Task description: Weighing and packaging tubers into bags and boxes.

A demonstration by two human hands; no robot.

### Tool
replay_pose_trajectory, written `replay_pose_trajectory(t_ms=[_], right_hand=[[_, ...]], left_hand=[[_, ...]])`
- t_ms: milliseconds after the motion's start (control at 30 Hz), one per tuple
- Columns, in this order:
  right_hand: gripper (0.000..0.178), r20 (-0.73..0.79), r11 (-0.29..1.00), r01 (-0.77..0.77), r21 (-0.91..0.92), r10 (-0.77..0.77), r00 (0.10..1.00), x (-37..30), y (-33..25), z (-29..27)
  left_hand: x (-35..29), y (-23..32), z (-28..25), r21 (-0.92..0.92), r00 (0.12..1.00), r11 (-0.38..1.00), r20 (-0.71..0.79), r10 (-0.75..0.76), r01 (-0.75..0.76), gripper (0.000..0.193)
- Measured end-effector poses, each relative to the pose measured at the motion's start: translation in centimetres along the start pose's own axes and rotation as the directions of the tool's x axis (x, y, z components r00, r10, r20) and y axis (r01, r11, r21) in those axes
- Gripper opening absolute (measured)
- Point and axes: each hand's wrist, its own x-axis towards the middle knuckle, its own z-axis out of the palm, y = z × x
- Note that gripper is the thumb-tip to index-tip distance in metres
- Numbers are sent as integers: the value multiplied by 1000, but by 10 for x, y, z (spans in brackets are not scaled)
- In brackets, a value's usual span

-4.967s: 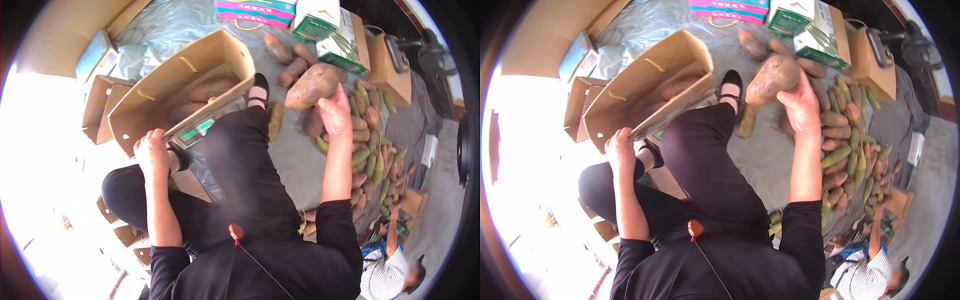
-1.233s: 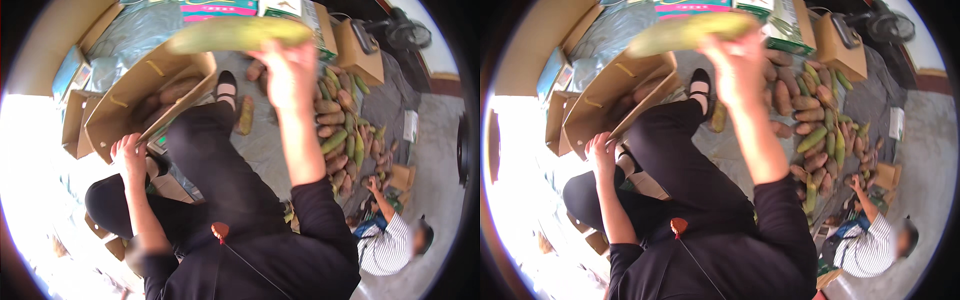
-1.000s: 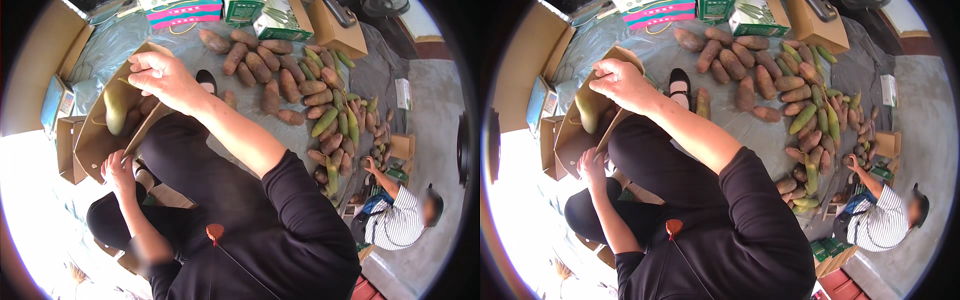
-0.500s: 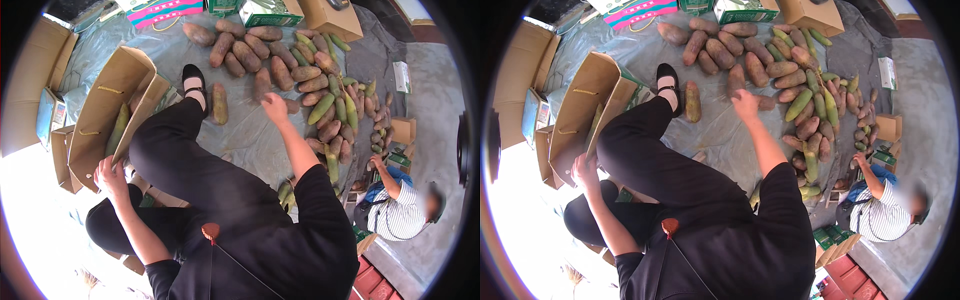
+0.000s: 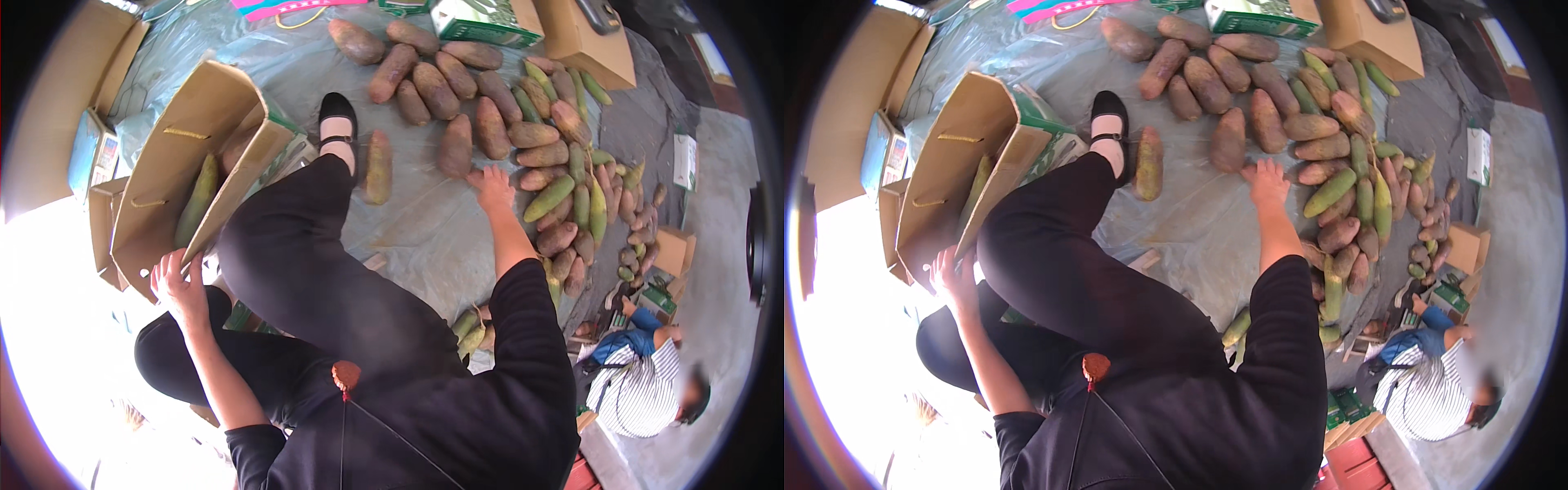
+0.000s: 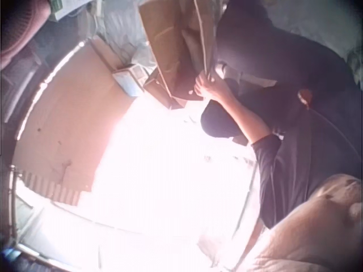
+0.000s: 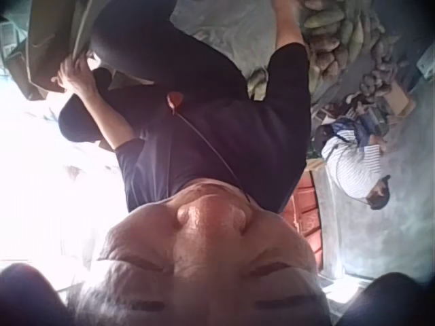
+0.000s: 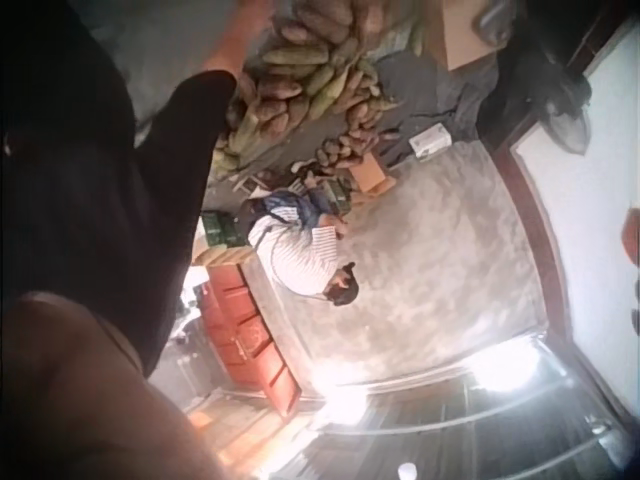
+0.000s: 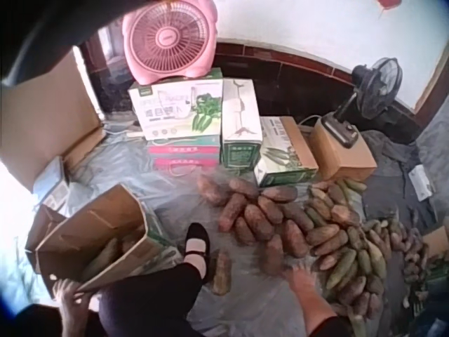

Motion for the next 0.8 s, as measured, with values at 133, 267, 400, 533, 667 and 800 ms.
replay_pose_trajectory(t_ms=[133,267,400,533,667,800], right_hand=[[60,211,998,3,-67,11,977,-6,-23,-25],[40,141,986,29,-163,-6,990,-3,-22,-9],[42,149,982,36,-186,-8,989,-8,-20,17],[34,78,995,-20,-100,28,997,-22,-26,18],[48,65,962,-73,263,58,996,-32,-11,13],[62,38,593,-71,802,67,997,-32,-5,13]], left_hand=[[-1,10,-9,33,999,999,-40,1,0,21],[2,13,-7,-12,1000,1000,-22,-3,3,22],[2,12,-10,-5,999,1000,-34,-11,11,21],[4,13,-11,-61,999,998,-35,-35,33,20],[3,10,-10,-73,998,997,-43,-43,40,21],[5,12,-13,-84,998,996,-44,-42,38,22]])
